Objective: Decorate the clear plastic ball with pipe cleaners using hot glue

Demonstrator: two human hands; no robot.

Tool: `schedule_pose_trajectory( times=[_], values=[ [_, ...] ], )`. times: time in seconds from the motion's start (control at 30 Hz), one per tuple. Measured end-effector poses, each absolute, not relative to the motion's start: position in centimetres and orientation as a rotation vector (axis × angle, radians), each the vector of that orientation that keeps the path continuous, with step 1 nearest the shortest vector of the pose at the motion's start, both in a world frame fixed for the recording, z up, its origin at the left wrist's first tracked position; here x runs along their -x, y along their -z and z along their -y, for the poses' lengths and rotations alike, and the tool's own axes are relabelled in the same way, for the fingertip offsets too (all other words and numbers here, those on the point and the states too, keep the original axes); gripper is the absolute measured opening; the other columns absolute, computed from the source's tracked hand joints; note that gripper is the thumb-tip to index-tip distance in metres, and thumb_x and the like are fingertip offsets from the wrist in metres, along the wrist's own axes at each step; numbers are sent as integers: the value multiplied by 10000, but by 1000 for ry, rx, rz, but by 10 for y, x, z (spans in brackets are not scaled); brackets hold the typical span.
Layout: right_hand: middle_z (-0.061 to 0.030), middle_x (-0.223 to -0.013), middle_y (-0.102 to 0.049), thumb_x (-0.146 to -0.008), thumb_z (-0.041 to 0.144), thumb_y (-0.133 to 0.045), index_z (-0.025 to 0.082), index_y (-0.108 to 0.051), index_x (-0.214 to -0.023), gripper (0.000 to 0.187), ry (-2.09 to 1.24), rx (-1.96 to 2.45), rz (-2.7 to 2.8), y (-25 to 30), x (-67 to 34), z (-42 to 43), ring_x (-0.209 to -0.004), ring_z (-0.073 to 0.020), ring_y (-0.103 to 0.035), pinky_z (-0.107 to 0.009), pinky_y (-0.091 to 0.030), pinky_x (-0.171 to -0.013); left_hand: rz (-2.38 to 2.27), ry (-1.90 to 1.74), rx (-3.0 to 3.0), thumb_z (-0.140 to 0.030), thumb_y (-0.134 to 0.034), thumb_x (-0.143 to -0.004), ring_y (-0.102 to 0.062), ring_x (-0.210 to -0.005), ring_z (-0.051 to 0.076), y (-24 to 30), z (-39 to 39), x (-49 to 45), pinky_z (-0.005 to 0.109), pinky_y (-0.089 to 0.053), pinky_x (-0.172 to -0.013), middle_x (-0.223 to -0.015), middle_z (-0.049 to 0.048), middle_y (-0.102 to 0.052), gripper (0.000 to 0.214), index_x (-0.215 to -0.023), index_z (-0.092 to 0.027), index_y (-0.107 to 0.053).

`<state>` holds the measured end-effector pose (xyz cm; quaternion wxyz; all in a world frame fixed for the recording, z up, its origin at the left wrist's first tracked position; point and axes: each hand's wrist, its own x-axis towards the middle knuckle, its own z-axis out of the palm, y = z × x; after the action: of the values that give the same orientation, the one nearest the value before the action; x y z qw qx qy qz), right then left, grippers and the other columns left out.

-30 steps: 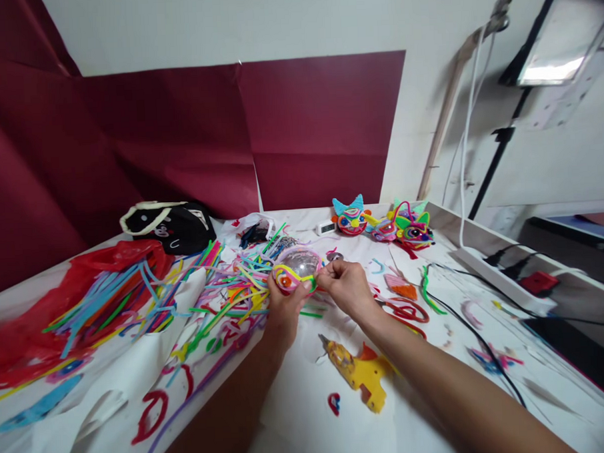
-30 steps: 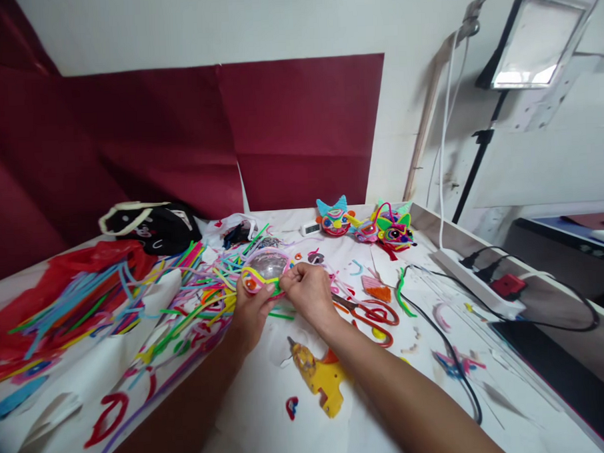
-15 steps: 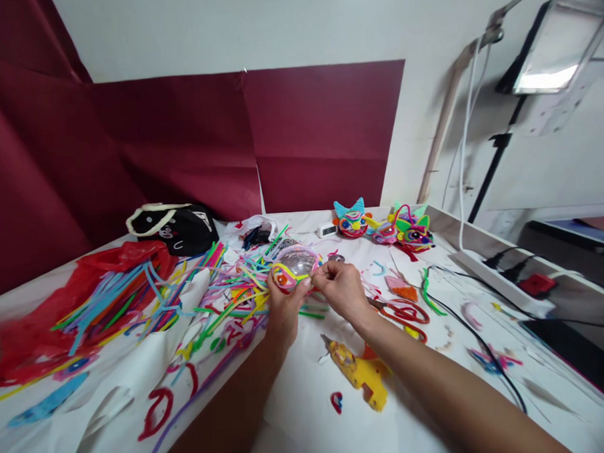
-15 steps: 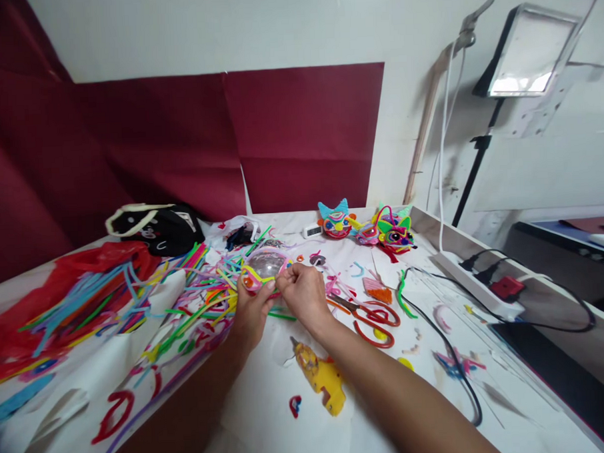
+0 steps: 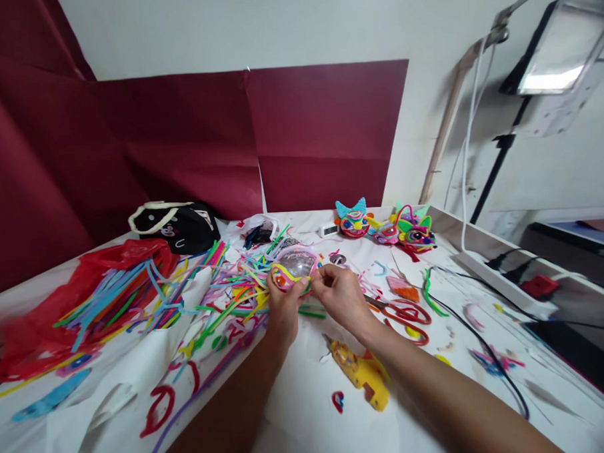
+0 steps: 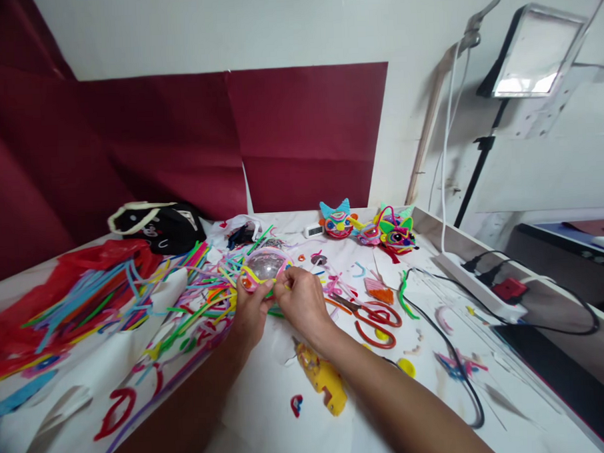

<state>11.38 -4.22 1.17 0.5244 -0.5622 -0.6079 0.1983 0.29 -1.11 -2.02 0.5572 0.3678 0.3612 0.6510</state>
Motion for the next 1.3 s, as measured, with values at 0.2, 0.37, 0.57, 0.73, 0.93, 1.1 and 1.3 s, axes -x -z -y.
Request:
schedule_pose_trajectory(
  times=[0.2, 0.37, 0.57, 0.73, 0.93, 1.1, 1.3],
  values=[
    [28, -635, -593, -773, 148, -555, 199, -665, -750, 124, -480, 1322, 1537, -12, -115, 50, -582, -130, -506, -244, -350, -577, -804, -1550, -816, -195, -755, -628, -673, -842, 202, 21, 9, -2, 377, -584, -774, -1013, 7, -644, 728, -1279, -281, -442],
    [0, -781, -707, -776, 143, -583, 195, -720, -935, 216, -472, 1320, 1540, -15, -119, 57, -653, -145, -581, -248, -411, -626, -762, -1526, -805, -214, -757, -626, -679, -834, 194, 24, 8, -1, 384, -572, -805, -981, -8, -655, 619, -1161, -270, -450],
    [-12, -786, -706, -802, 152, -593, 170, -723, -1009, 245, -469, 1391, 1585, -18, -133, 60, -625, -144, -574, -263, -421, -625, -738, -1470, -778, -226, -769, -626, -674, -862, 206, 26, 6, -1, 397, -556, -830, -929, -16, -647, 522, -1048, -274, -464],
    [8, -693, -658, -833, 217, -626, 186, -720, -975, 174, -488, 1405, 1648, -19, -142, 67, -621, -154, -574, -264, -402, -604, -705, -1470, -727, -210, -783, -609, -652, -852, 205, 26, 4, -1, 433, -558, -864, -942, -15, -625, 505, -997, -277, -466],
    [-15, -725, -695, -990, 442, -469, 200, -700, -896, 348, -549, 1310, 1659, -21, -159, 80, -644, -165, -624, -272, -447, -605, -660, -1446, -712, -201, -788, -605, -657, -879, 215, 26, 3, 0, 475, -557, -905, -945, -9, -635, 485, -1007, -265, -525],
    [-72, -965, -770, -908, 241, -526, 184, -707, -1014, 217, -443, 1416, 1875, -14, -199, 96, -842, -214, -713, -326, -534, -748, -647, -1437, -662, -176, -786, -598, -641, -877, 194, 23, 2, 1, 466, -553, -916, -896, -18, -633, 409, -922, -243, -546],
    [-155, -1292, -669, -756, 68, -593, 143, -675, -1223, 479, -416, 1412, 2436, -4, -226, 129, -1233, -294, -610, -426, -497, -1046, -630, -1407, -598, -152, -760, -608, -648, -919, 194, 20, 1, -1, 458, -551, -922, -868, -25, -662, 375, -905, -221, -540]
  ],
)
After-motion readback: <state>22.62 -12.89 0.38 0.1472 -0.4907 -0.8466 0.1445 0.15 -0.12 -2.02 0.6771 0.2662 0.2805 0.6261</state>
